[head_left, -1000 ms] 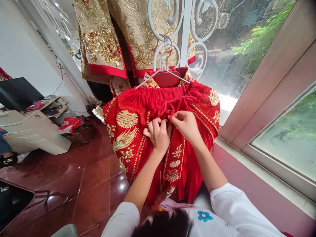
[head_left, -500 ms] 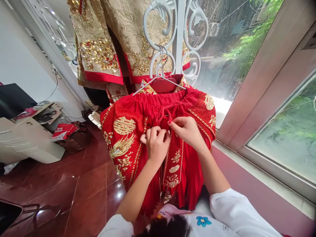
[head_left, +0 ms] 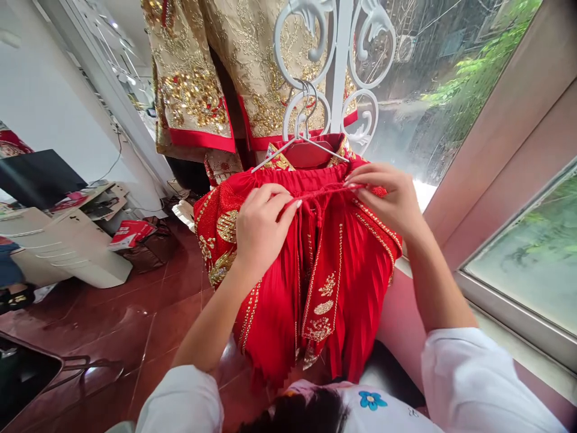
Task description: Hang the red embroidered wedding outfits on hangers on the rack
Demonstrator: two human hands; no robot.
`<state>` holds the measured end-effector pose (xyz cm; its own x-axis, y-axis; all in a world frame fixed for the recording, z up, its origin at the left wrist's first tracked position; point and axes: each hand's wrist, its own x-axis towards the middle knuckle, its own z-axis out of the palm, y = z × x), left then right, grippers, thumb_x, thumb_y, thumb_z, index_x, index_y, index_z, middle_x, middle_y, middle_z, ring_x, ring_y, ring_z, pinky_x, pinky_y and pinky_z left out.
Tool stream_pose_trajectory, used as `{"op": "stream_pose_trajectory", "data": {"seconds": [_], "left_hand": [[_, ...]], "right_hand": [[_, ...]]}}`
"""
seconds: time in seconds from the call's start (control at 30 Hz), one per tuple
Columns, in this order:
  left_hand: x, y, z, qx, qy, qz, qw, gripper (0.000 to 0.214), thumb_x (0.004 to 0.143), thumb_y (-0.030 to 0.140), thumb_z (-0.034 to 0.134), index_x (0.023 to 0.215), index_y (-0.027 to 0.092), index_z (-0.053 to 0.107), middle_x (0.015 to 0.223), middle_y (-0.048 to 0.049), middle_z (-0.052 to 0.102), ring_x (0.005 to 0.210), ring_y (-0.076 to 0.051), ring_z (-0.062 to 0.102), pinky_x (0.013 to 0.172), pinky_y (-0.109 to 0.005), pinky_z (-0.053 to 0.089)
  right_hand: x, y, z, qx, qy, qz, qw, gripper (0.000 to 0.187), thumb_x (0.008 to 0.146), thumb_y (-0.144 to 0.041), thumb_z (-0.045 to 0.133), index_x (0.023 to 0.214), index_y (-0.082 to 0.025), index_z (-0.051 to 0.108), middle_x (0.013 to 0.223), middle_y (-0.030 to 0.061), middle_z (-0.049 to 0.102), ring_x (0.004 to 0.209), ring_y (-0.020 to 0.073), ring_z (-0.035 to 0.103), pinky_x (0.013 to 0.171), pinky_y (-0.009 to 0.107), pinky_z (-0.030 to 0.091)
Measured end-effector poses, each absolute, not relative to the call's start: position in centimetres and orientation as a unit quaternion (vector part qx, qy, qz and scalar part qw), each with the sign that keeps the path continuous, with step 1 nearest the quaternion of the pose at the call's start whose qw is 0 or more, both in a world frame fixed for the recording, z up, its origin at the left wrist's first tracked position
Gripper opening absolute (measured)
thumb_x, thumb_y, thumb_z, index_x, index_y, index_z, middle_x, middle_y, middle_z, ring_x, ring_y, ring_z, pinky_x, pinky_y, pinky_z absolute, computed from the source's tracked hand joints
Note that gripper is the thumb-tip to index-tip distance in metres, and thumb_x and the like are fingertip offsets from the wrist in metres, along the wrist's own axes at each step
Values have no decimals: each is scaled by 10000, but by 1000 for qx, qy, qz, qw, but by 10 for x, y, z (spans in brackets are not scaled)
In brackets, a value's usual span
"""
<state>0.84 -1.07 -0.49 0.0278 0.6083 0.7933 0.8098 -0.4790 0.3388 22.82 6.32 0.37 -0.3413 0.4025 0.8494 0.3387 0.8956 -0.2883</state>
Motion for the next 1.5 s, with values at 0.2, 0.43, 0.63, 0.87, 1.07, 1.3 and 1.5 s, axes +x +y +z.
{"op": "stream_pose_trajectory", "data": {"seconds": [0.2, 0.43, 0.63, 0.87, 1.07, 1.3, 1.5], "left_hand": [[-2, -1, 6, -685, -403, -524, -307, 272, 852, 390, 529, 698, 167, 553, 506, 21, 507, 397, -66, 424, 411, -202, 335], [-17, 5, 20, -708, -504, -479, -124, 349, 799, 263, 554, 479, 162, 457, 401, 44, 413, 378, -54, 364, 413, -204, 264], [-22, -5, 10, -722, -528, -439, -89, 358, 824, 300, 534, 496, 164, 485, 417, 40, 430, 399, -69, 374, 421, -220, 270], [-71, -4, 40, -707, -534, -426, 183, 295, 788, 381, 633, 1033, 223, 683, 1104, -23, 674, 994, -193, 588, 870, -308, 455], [-91, 14, 31, -702, -567, -408, 140, 329, 826, 393, 571, 1055, 203, 710, 1012, -20, 724, 824, -179, 643, 771, -278, 466], [-86, 15, 49, -679, -542, -492, 61, 310, 817, 348, 574, 928, 95, 715, 817, -34, 708, 652, -88, 523, 610, -223, 411], [-88, 15, 78, -670, -593, -420, -153, 430, 874, 418, 519, 827, 8, 640, 586, -30, 633, 480, -68, 515, 552, -252, 460]], "right_hand": [[244, 59, 18, -137, -900, 197, 363, 409, 850, -392, 590, 530, -153, 501, 737, 30, 580, 634, 87, 481, 567, 254, 376], [252, 85, 7, -197, -877, 108, 425, 432, 885, -354, 547, 518, -157, 433, 586, 3, 483, 552, 75, 405, 520, 255, 319], [253, 84, 4, -214, -885, 67, 409, 453, 884, -359, 533, 487, -155, 454, 580, 17, 508, 537, 77, 407, 513, 264, 326], [276, 104, 26, -237, -831, 98, 494, 284, 786, -420, 651, 965, -206, 707, 997, 64, 660, 787, 145, 582, 657, 286, 474], [271, 127, 22, -289, -840, 69, 453, 400, 688, -444, 725, 978, -169, 730, 856, 66, 686, 718, 159, 587, 671, 328, 488], [259, 143, 21, -277, -737, 339, 515, 318, 588, -455, 771, 704, -166, 708, 667, 37, 659, 565, 122, 550, 503, 259, 438], [247, 152, 33, -392, -650, 491, 427, 284, 535, -372, 812, 561, -169, 615, 511, 35, 568, 454, 139, 505, 438, 294, 422]]}}
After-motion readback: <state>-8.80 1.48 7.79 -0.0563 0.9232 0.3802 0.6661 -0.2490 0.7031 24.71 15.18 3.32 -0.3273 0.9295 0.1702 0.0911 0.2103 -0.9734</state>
